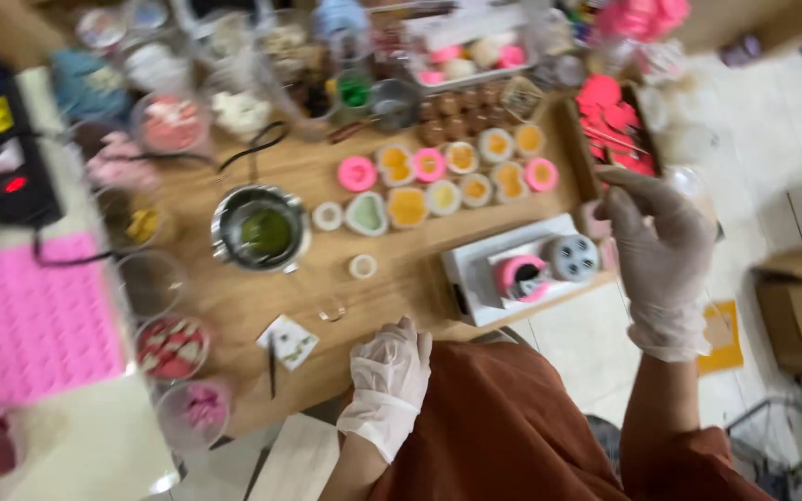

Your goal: The person dips a stick into a pot of green liquid to place drops into a mold, then picks up a pink mold and presses a metal tool into its center.

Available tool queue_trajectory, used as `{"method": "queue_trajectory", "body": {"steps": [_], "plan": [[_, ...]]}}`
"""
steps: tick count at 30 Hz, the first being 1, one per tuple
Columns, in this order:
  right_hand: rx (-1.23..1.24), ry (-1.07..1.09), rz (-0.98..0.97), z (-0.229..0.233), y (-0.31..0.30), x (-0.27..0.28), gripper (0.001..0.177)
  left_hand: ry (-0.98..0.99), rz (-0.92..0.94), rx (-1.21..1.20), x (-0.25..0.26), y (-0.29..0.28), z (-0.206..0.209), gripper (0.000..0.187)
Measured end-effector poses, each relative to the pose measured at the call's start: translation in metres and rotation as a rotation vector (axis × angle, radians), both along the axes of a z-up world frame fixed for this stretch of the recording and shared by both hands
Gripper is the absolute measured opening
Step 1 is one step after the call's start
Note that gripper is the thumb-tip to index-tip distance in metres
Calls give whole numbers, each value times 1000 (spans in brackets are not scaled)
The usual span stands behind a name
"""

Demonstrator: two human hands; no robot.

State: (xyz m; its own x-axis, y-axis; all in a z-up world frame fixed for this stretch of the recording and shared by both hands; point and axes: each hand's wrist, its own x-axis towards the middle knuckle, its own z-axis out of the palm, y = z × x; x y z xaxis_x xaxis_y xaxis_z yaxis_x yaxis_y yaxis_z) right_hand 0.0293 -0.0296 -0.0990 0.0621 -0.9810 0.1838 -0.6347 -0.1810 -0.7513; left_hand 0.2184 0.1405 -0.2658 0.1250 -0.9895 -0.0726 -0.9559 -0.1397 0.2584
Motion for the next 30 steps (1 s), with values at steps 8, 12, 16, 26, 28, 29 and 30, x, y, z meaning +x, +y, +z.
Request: {"method": "queue_trajectory", "body": {"steps": [8,12,16,26,28,29,30], "plan": [[33,24,-369,6,41,-113,27,120,-178,48,-26,-9,2,30],[119,183,-252,-8,39,-145,44,107,-183,200,-38,-7,-8,37],[271,293,-69,-41,24,-171,57,59,-210,251,-51,0,-8,39],[384,278,177,-119,-8,-211,71,221,-82,28,-81,-34,23,33],[366,248,223,-131,-10,-219,73,219,-47,-26,-90,-42,29,38],[350,215,253,-137,-11,-221,74,214,-26,-52,-94,-46,31,42],[333,181,287,-142,-13,-224,75,214,-7,-68,-99,-50,33,44]]}}
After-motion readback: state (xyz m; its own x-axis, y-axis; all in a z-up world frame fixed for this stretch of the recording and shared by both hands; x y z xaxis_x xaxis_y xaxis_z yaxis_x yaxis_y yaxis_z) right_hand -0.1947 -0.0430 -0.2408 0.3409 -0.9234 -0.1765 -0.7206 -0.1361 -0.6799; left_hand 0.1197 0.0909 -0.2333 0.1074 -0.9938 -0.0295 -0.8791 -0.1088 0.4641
